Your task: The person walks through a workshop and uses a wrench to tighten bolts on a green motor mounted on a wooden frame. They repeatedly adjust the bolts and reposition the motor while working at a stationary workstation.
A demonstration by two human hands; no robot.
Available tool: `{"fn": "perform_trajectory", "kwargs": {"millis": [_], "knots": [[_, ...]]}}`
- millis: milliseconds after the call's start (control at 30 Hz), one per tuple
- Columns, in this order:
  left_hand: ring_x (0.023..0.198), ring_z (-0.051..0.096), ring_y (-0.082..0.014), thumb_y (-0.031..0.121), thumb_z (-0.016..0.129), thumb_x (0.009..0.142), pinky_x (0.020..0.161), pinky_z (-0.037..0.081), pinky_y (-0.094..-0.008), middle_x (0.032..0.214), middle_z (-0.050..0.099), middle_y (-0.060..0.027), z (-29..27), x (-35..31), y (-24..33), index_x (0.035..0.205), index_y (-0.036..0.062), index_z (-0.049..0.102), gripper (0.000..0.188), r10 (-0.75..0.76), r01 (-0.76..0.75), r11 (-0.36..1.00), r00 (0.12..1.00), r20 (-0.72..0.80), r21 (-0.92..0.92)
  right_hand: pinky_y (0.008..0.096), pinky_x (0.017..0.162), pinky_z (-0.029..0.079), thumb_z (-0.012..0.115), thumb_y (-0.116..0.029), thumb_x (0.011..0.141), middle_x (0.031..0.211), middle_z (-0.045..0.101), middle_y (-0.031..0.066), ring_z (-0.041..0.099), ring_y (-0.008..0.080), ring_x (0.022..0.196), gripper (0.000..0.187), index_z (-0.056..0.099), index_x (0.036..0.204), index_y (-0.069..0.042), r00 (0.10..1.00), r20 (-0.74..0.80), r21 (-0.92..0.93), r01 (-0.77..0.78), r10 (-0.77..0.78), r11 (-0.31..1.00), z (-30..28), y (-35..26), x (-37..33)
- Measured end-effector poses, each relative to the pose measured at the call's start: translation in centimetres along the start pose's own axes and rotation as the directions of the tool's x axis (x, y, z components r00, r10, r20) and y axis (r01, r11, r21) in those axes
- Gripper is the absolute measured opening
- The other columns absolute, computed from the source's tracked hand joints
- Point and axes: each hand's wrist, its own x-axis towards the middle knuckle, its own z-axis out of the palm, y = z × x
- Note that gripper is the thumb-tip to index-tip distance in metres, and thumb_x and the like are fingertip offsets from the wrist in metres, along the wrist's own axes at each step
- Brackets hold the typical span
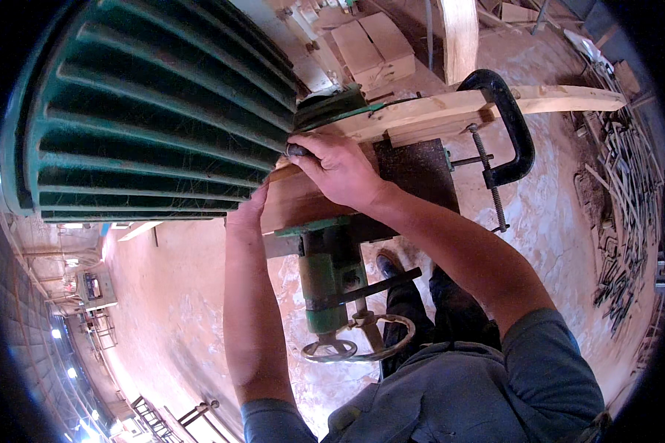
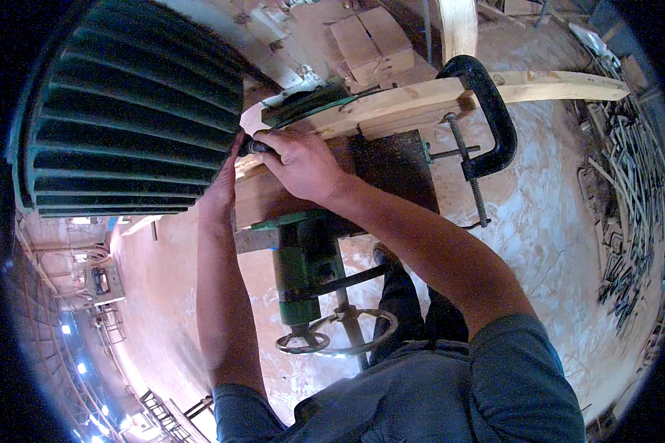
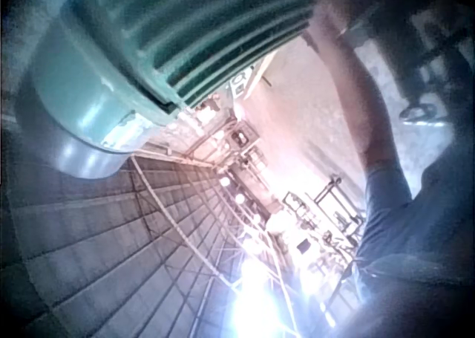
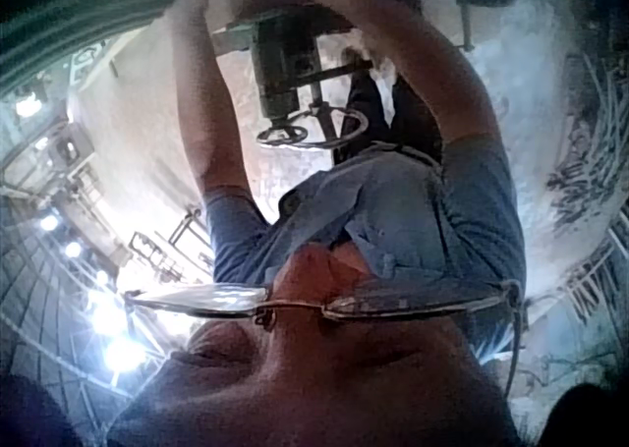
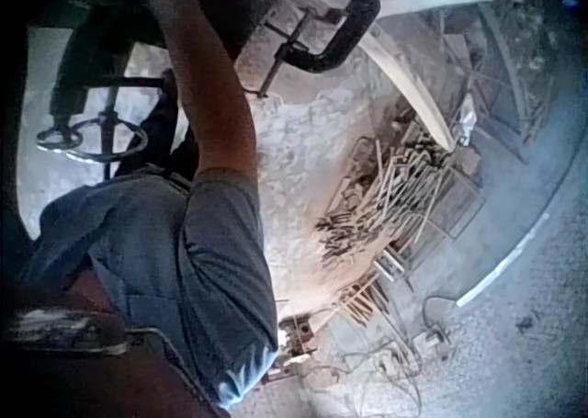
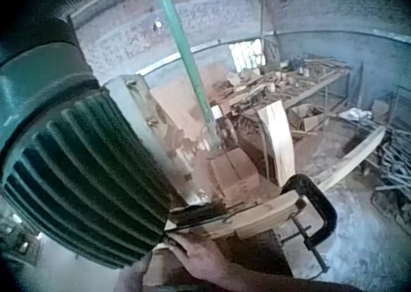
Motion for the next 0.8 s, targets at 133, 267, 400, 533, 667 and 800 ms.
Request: {"fn": "perform_trajectory", "kwargs": {"millis": [133, 267, 400, 533, 667, 800], "knots": [[0.112, 0.050, -0.0263, 0.027, 0.068, 0.081, 0.097, 0.039, -0.0383, 0.122, 0.055, -0.0107, 0.4, 0.1, 0.4, 0.120, 0.0058, 0.055, 0.046, -0.063, 0.059, 0.991, 0.998, -0.023, -0.116, 0.0418, 0.075, 0.047, 0.062, -0.017, 0.081, 0.091, 0.063, 0.0166, 0.060, 0.0339, 0.087, 0.026, 0.059, 0.104, -0.004, 0.987, -0.048, -0.135, 0.144, -0.152, 0.980, 0.2, 0.8, 0.3], [0.108, 0.052, -0.0226, 0.026, 0.067, 0.084, 0.094, 0.041, -0.0353, 0.119, 0.056, -0.0089, 0.2, -0.4, -0.1, 0.118, 0.0038, 0.055, 0.043, -0.001, -0.001, 0.999, 0.999, -0.037, -0.051, 0.0447, 0.075, 0.047, 0.059, -0.022, 0.084, 0.091, 0.063, 0.0176, 0.060, 0.0350, 0.086, 0.028, 0.059, 0.105, -0.004, 0.969, -0.004, -0.147, 0.244, -0.247, 0.959, -0.3, 1.4, 0.9], [0.103, 0.055, -0.0203, 0.017, 0.058, 0.089, 0.090, 0.046, -0.0326, 0.115, 0.057, -0.0088, 0.5, -0.8, -2.4, 0.117, 0.0014, 0.055, 0.032, -0.067, 0.076, 0.971, 0.997, 0.048, -0.226, 0.0457, 0.075, 0.047, 0.055, -0.026, 0.087, 0.090, 0.062, 0.0199, 0.060, 0.0366, 0.084, 0.030, 0.057, 0.108, -0.004, 0.998, 0.043, -0.138, 0.054, -0.049, 0.989, 0.8, 0.6, 0.0], [0.105, 0.054, -0.0225, 0.018, 0.058, 0.090, 0.093, 0.043, -0.0343, 0.116, 0.057, -0.0095, 0.1, -0.8, 0.9, 0.117, 0.0020, 0.056, 0.031, 0.003, -0.008, 0.995, 0.999, 0.045, 0.095, 0.0469, 0.074, 0.047, 0.053, -0.027, 0.088, 0.088, 0.061, 0.0236, 0.059, 0.0396, 0.082, 0.033, 0.054, 0.110, -0.002, 1.000, 0.002, -0.102, -0.024, 0.024, 0.994, 1.3, 0.9, 0.0], [0.113, 0.050, -0.0251, 0.026, 0.064, 0.085, 0.099, 0.036, -0.0358, 0.124, 0.055, -0.0106, -0.2, -0.1, 2.4, 0.121, 0.0047, 0.055, 0.043, -0.133, 0.125, 0.984, 0.989, 0.057, 0.125, 0.0495, 0.075, 0.045, 0.050, -0.027, 0.090, 0.090, 0.060, 0.0267, 0.057, 0.0437, 0.085, 0.034, 0.051, 0.110, 0.000, 0.983, 0.078, 0.108, -0.175, 0.167, 0.979, 0.9, 1.9, 1.5], [0.116, 0.049, -0.0236, 0.029, 0.067, 0.082, 0.099, 0.036, -0.0364, 0.127, 0.053, -0.0110, -0.7, -0.4, 2.3, 0.121, 0.0061, 0.056, 0.046, -0.116, 0.118, 0.968, 0.993, 0.023, -0.221, 0.0504, 0.075, 0.045, 0.045, -0.026, 0.092, 0.091, 0.059, 0.0279, 0.056, 0.0457, 0.087, 0.033, 0.047, 0.112, 0.000, 0.963, 0.122, 0.214, -0.260, 0.238, 0.942, 1.9, 2.3, 2.2]]}}
